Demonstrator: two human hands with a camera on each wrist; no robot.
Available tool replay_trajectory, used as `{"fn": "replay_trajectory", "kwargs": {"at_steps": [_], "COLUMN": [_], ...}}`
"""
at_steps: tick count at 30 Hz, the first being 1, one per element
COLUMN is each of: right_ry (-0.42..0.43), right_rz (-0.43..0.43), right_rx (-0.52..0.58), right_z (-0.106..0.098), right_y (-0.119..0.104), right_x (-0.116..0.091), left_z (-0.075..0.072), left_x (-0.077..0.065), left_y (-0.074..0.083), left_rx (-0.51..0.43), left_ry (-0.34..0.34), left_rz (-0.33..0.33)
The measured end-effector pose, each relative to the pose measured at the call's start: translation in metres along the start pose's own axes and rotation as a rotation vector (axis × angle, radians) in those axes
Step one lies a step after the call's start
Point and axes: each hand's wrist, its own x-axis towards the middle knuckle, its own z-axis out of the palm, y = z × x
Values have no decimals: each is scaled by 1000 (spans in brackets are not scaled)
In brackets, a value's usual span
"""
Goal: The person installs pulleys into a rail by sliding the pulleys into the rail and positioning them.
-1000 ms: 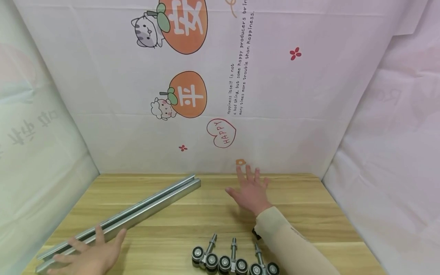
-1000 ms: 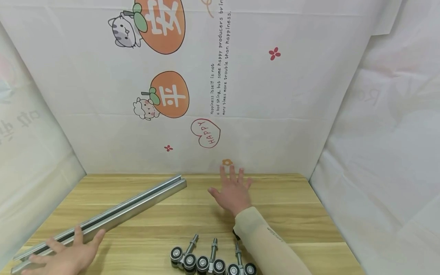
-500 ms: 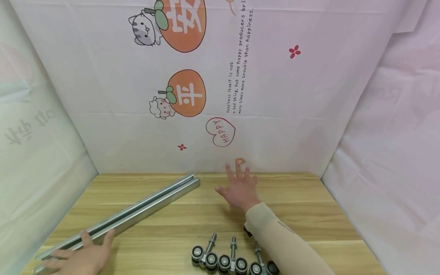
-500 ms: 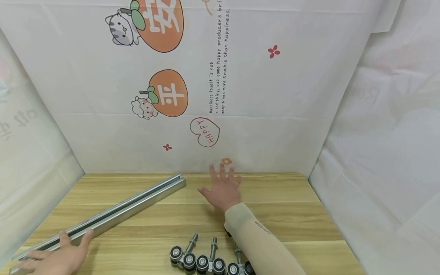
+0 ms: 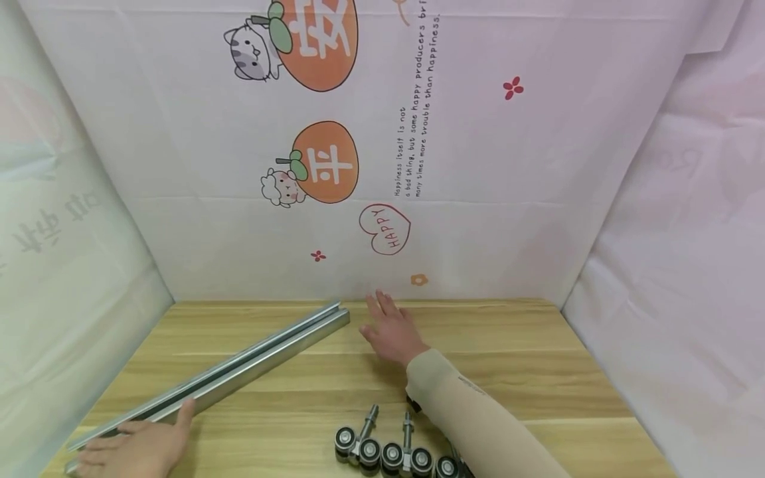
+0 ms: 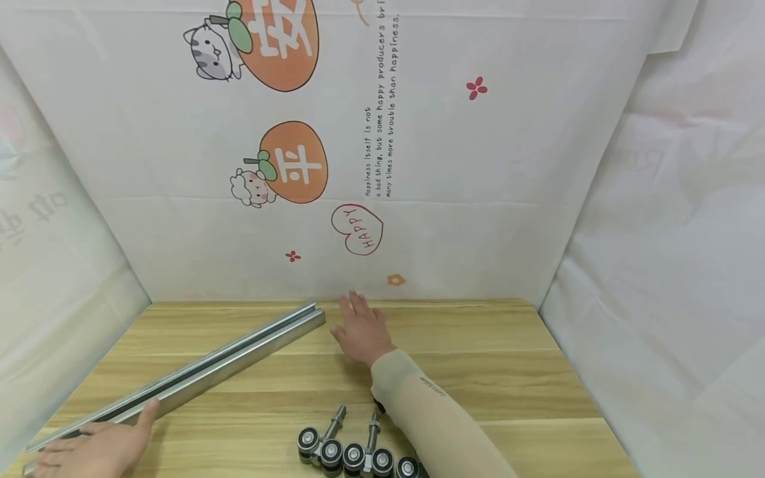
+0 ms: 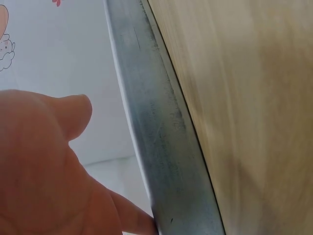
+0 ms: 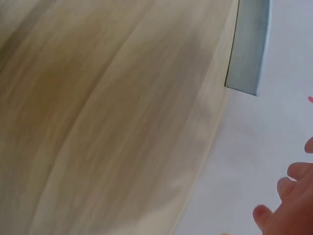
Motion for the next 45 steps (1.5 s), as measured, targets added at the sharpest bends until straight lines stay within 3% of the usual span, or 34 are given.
{"fn": "replay_trajectory", "kwargs": {"at_steps": [11,26,35,45], "right_ry": [-76,-142,-140,-175], "right_rz": [-51,-53,-7,-33], "right_rx": [-39,-17,-26,-35], "right_z": [19,31,32,37], "right_y": [-17,-34,-37,-47], "right_x": [10,17,20,22], "left_z": [-1,-2,0,3], "left_x": [-2,5,2,1], "left_y": [5,3,3,0], "left_rx": [45,33,52,56], "left_ry": [-1,-3,15,32], "left_rz": [-43,-43,-7,-17]}}
